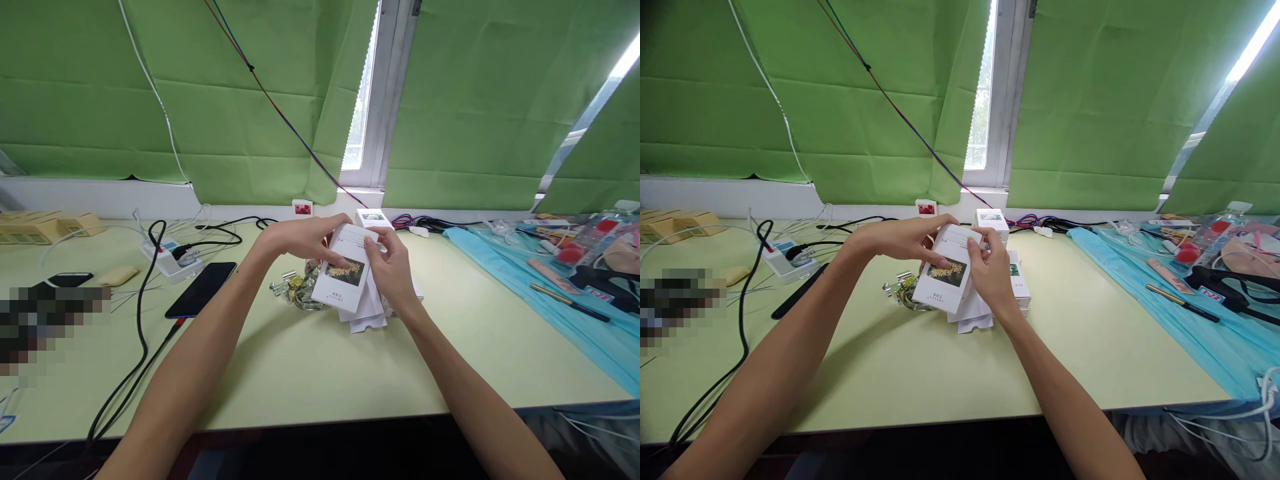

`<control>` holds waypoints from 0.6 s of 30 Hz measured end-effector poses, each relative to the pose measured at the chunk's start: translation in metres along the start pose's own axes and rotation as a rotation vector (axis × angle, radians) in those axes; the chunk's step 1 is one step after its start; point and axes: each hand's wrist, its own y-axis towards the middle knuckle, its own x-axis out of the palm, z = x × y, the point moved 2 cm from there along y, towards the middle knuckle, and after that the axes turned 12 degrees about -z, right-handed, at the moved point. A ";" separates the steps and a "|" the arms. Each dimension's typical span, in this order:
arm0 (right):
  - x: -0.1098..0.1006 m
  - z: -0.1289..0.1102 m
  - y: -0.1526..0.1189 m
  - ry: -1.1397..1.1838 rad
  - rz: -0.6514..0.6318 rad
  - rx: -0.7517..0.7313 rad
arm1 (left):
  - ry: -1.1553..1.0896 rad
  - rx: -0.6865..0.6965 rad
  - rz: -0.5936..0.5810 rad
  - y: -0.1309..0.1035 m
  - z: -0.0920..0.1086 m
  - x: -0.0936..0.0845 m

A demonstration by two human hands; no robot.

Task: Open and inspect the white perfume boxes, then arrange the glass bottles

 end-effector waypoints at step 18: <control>0.000 0.000 0.000 0.009 -0.004 0.006 | 0.003 -0.021 -0.002 -0.001 0.002 0.000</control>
